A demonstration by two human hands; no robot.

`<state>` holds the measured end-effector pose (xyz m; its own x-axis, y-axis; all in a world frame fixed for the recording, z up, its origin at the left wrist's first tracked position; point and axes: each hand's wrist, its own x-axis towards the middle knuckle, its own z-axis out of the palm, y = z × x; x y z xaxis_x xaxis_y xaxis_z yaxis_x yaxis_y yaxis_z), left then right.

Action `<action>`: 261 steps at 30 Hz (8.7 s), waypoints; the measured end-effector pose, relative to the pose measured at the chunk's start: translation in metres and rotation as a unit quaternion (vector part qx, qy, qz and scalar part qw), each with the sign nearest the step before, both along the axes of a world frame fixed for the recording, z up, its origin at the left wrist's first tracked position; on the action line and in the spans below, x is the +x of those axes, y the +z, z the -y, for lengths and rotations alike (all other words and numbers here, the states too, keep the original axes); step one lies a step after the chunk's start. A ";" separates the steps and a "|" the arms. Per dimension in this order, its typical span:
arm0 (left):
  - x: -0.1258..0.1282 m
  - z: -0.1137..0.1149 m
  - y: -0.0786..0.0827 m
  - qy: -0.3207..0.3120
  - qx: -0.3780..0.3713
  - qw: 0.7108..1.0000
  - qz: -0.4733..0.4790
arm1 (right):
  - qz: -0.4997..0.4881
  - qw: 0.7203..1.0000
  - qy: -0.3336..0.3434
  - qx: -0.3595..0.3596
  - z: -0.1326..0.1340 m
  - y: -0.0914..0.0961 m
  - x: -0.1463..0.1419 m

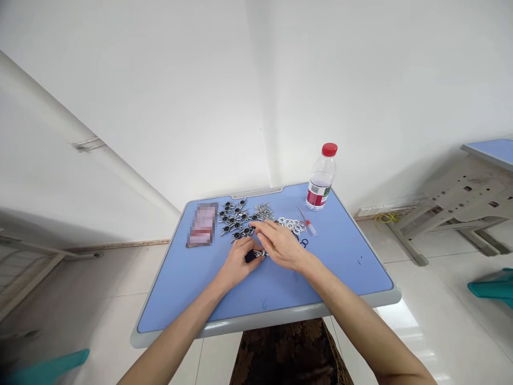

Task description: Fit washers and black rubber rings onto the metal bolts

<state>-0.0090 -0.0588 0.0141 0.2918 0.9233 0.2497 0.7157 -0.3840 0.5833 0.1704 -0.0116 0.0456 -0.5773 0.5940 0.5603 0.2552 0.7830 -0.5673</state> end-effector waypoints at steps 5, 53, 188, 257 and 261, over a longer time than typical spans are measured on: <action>0.000 0.000 -0.002 0.002 0.008 1.000 0.006 | -0.026 0.999 -0.018 0.025 -0.005 -0.003 -0.003; -0.003 -0.001 -0.005 -0.022 0.038 0.999 -0.028 | -0.034 0.998 -0.030 0.045 -0.003 -0.004 -0.003; 0.002 0.010 -0.002 -0.064 0.050 0.992 -0.094 | -0.013 0.999 0.037 -0.005 0.018 0.002 0.007; 0.004 0.011 0.003 -0.056 0.041 0.997 -0.046 | -0.022 0.999 0.025 -0.020 0.013 0.005 0.013; 0.004 0.011 0.003 -0.056 0.041 0.996 -0.047 | -0.017 0.999 0.029 -0.013 0.013 0.004 0.012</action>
<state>-0.0046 -0.0694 0.0173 0.4181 0.8611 0.2892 0.7148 -0.5084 0.4803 0.1824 -0.0246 0.0497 -0.5924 0.5746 0.5646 0.1895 0.7806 -0.5956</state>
